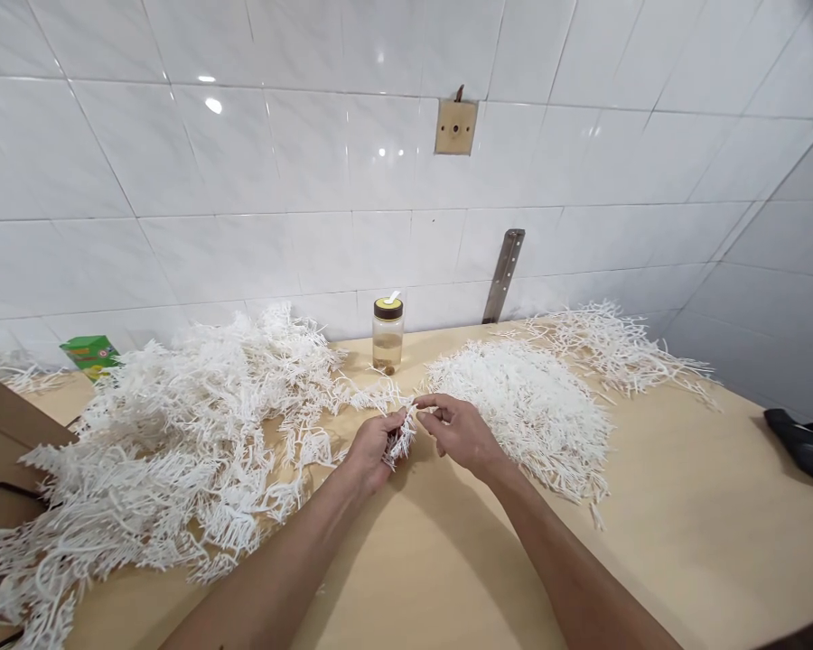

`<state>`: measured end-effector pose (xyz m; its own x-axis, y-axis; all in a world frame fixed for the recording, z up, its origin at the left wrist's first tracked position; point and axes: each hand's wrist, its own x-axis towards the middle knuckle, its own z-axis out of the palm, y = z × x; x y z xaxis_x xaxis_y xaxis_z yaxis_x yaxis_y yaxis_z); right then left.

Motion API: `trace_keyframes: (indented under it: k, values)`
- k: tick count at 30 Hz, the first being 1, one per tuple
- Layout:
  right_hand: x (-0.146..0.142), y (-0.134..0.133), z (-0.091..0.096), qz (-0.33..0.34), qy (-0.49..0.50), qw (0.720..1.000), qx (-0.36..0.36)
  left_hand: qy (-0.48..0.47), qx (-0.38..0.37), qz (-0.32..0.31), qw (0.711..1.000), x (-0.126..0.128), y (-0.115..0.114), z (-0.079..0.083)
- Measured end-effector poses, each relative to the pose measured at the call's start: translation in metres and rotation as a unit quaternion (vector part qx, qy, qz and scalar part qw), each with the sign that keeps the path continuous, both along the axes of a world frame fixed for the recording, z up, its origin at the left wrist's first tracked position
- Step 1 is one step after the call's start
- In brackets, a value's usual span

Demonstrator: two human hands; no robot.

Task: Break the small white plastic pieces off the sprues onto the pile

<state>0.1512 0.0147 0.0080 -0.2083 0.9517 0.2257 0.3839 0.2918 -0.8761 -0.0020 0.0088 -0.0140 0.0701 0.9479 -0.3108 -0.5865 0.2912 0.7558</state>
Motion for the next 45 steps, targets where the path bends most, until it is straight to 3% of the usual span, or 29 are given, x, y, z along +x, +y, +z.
trace_keyframes:
  k: [4,8,20,29,36,40,45]
  values:
    - [-0.003,-0.001,0.000,0.018,0.060,0.998,-0.029,0.008,-0.026,-0.022,0.999,0.001,0.000,0.002]
    - [-0.002,-0.001,0.000,0.030,0.087,0.995,-0.035,0.040,-0.009,0.003,0.999,0.003,-0.002,0.001]
    - [0.000,0.000,-0.001,0.027,0.065,0.996,-0.054,-0.017,0.051,0.039,0.998,0.007,-0.003,-0.001]
    - [-0.004,-0.003,-0.001,-0.016,-0.012,0.999,0.046,0.010,0.033,0.046,0.998,0.008,-0.006,0.003]
    - [-0.004,-0.002,-0.004,0.012,-0.052,0.999,-0.001,0.026,0.028,0.030,0.999,0.007,-0.006,0.002]
    - [-0.006,0.000,-0.012,-0.041,-0.135,0.986,0.085,0.025,0.024,0.053,0.998,0.005,-0.005,0.003]
    - [0.012,0.010,-0.012,-0.164,-0.158,0.968,0.103,0.008,0.043,0.056,0.997,0.003,-0.003,0.001]
